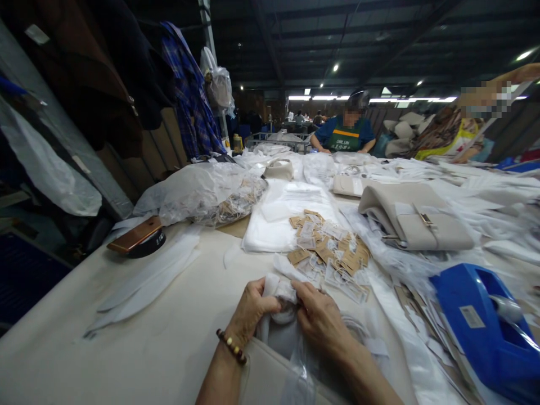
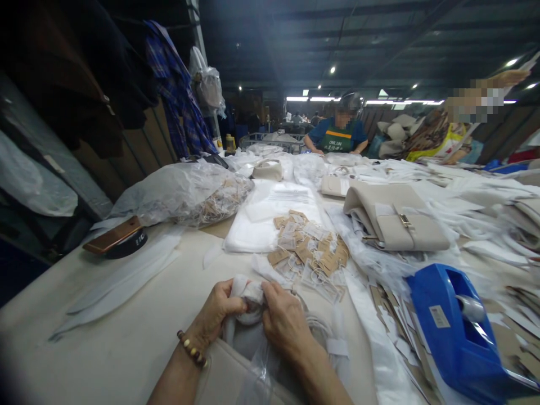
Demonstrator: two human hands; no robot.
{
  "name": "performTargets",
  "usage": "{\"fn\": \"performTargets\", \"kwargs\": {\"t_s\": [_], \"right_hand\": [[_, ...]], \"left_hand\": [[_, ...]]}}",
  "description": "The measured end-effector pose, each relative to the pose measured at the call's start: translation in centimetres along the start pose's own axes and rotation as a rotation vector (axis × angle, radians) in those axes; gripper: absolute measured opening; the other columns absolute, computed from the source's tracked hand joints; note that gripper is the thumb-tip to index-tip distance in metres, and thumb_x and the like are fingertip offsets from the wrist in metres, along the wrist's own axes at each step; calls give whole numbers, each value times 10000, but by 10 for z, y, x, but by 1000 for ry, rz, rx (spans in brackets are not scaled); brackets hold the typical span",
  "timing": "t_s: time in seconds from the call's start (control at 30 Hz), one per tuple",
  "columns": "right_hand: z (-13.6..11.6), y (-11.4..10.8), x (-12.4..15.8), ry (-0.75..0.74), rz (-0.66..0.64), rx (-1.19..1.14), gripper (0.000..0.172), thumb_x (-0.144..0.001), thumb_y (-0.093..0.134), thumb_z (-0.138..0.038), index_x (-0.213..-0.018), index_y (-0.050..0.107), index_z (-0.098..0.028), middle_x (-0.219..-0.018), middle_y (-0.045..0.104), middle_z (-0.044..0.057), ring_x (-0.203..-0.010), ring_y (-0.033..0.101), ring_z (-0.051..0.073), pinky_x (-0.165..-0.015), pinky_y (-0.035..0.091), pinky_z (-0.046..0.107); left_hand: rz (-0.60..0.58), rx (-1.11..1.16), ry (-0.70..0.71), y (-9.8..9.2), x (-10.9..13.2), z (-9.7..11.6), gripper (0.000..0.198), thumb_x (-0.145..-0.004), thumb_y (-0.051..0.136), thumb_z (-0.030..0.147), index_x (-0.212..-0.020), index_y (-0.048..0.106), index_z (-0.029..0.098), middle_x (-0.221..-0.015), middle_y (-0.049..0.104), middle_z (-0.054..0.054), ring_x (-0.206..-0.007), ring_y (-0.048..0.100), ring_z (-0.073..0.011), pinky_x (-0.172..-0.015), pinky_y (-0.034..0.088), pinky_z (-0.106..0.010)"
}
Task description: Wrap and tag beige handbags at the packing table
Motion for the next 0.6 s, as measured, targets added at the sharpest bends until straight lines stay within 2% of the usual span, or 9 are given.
{"fn": "performTargets", "kwargs": {"t_s": [0.1, 0.2, 0.27, 0.37, 0.43, 0.53, 0.6], "right_hand": [[-1, -3, 2, -76, 72, -41, 511, -634, 393, -25, -1098, 562, -154, -1016, 633, 103, -892, 573, 210, -787, 443, 313], [0, -7, 2, -78, 35, -103, 355, -666, 396, -48, -926, 608, -163, -887, 638, 85, -839, 570, 204, -747, 436, 305], [3, -6, 0, -17, -7, -210, 334, -674, 390, -59, -896, 612, -174, -849, 646, 65, -808, 578, 192, -729, 430, 295], [14, -3, -3, 139, -14, -445, 382, -644, 401, -78, -954, 595, -190, -824, 659, 23, -762, 592, 165, -701, 429, 266], [20, -1, -5, 220, -4, -522, 309, -612, 418, -105, -850, 598, -186, -729, 635, 0, -692, 571, 155, -622, 410, 239], [23, -1, -6, 254, -23, -533, 144, -573, 424, -133, -619, 552, -183, -578, 564, -16, -593, 518, 146, -520, 359, 220], [21, -8, -5, 250, -32, -542, 163, -559, 418, -144, -628, 560, -182, -586, 572, -12, -580, 519, 148, -522, 375, 225]], "left_hand": [[-55, 6, -37, 2, 1, 1, 208, -461, 572, 102, -665, 610, 118, -564, 522, 47, -535, 378, -83, -493, 272, -197], [-131, 25, -77, 2, 4, 1, 230, -456, 577, 109, -680, 628, 111, -573, 545, 35, -526, 402, -84, -498, 292, -194], [-187, 34, -96, 2, 6, 1, 286, -451, 607, 119, -732, 655, 106, -605, 566, 26, -557, 440, -96, -528, 327, -195], [-288, 42, -133, 3, 8, 1, 354, -442, 667, 162, -790, 680, 99, -648, 591, 8, -607, 487, -120, -575, 370, -209], [-330, 33, -150, 5, 8, 1, 373, -449, 691, 174, -815, 685, 102, -677, 600, 4, -617, 491, -119, -586, 375, -210], [-341, -4, -156, 7, 10, 2, 386, -467, 709, 155, -849, 684, 108, -706, 602, 8, -624, 481, -112, -583, 361, -203], [-330, -44, -141, 8, 12, 2, 396, -489, 713, 164, -879, 673, 110, -722, 601, 10, -637, 482, -115, -584, 357, -203]]}}
Point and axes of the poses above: each hand's wrist, its own x-axis away from the middle knuckle, its own y-axis out of the palm, z = x × y, the point moved 4 cm from there along -x, towards the middle knuckle
